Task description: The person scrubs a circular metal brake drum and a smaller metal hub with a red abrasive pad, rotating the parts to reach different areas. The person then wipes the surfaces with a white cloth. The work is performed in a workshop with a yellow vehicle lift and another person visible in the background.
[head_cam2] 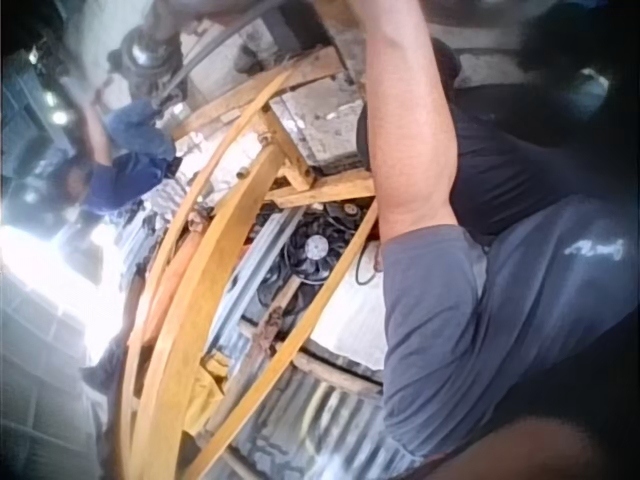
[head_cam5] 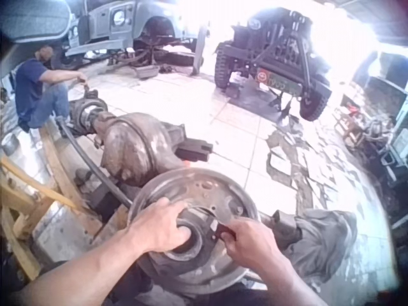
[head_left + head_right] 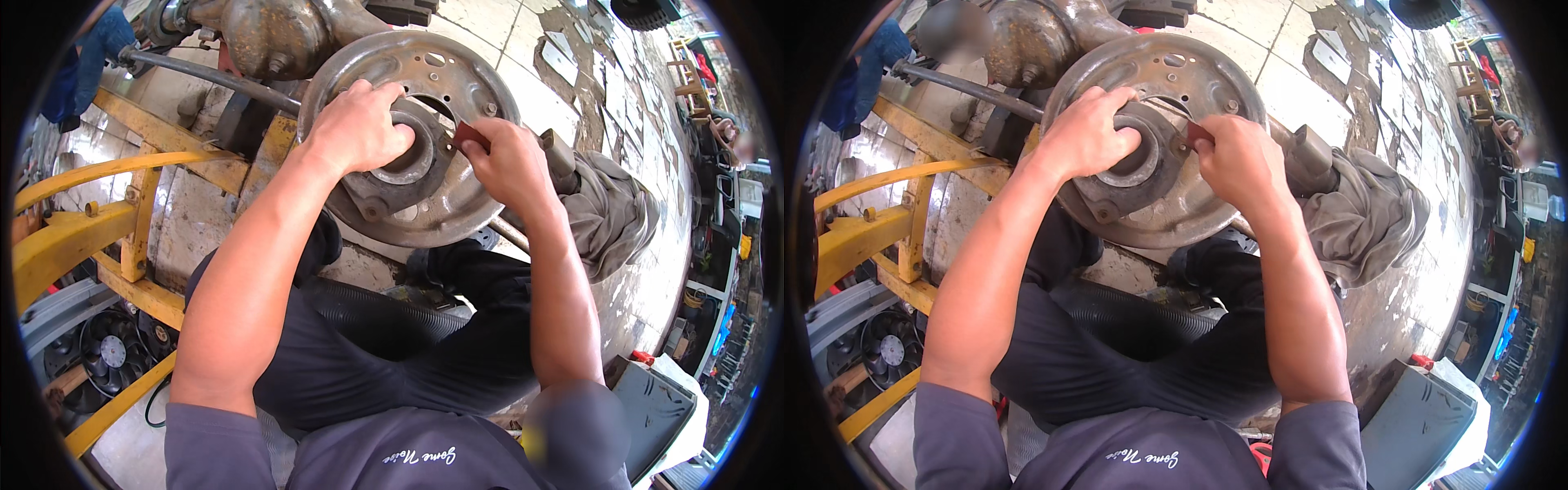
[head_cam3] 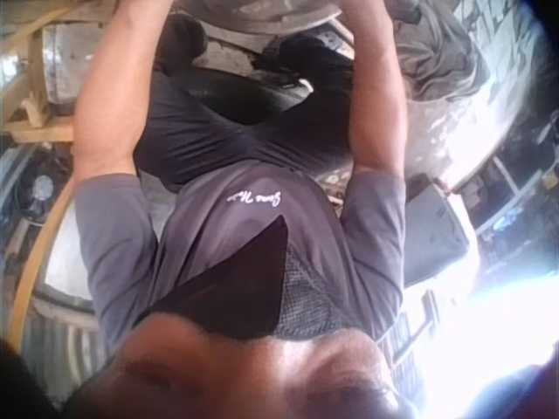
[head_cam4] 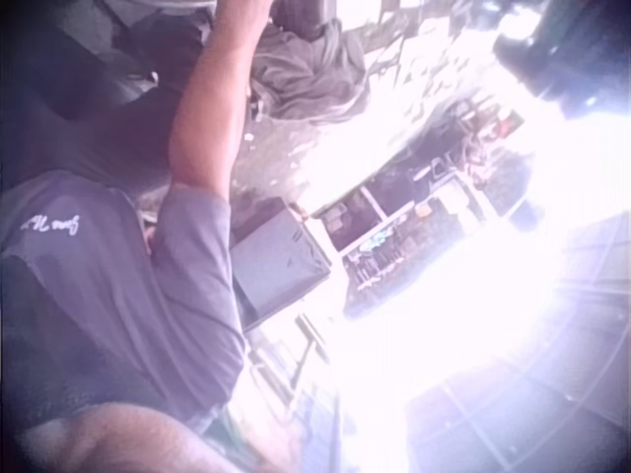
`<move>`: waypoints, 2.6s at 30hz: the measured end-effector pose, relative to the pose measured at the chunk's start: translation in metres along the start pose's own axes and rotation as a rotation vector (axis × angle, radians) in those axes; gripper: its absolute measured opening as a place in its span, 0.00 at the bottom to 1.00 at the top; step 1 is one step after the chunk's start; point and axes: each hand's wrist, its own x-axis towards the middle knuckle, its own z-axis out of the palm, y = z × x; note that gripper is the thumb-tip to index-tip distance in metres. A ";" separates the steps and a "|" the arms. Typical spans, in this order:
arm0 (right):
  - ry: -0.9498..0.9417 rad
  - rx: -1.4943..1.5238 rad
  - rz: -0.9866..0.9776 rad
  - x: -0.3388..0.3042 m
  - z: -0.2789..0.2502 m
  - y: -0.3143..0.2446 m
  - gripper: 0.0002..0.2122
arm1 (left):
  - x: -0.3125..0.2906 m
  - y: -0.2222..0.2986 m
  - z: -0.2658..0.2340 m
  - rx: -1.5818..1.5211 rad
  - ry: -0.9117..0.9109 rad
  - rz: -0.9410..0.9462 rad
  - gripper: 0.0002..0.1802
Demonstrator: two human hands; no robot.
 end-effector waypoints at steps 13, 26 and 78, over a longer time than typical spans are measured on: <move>0.095 0.061 -0.039 0.001 0.010 -0.001 0.08 | -0.001 -0.002 0.000 -0.013 0.009 -0.003 0.32; -0.068 0.201 0.123 -0.020 -0.008 0.002 0.10 | 0.000 -0.006 0.003 -0.032 0.040 0.029 0.30; -0.004 0.457 0.163 -0.007 0.000 0.003 0.11 | 0.003 -0.002 -0.003 -0.023 -0.039 0.046 0.34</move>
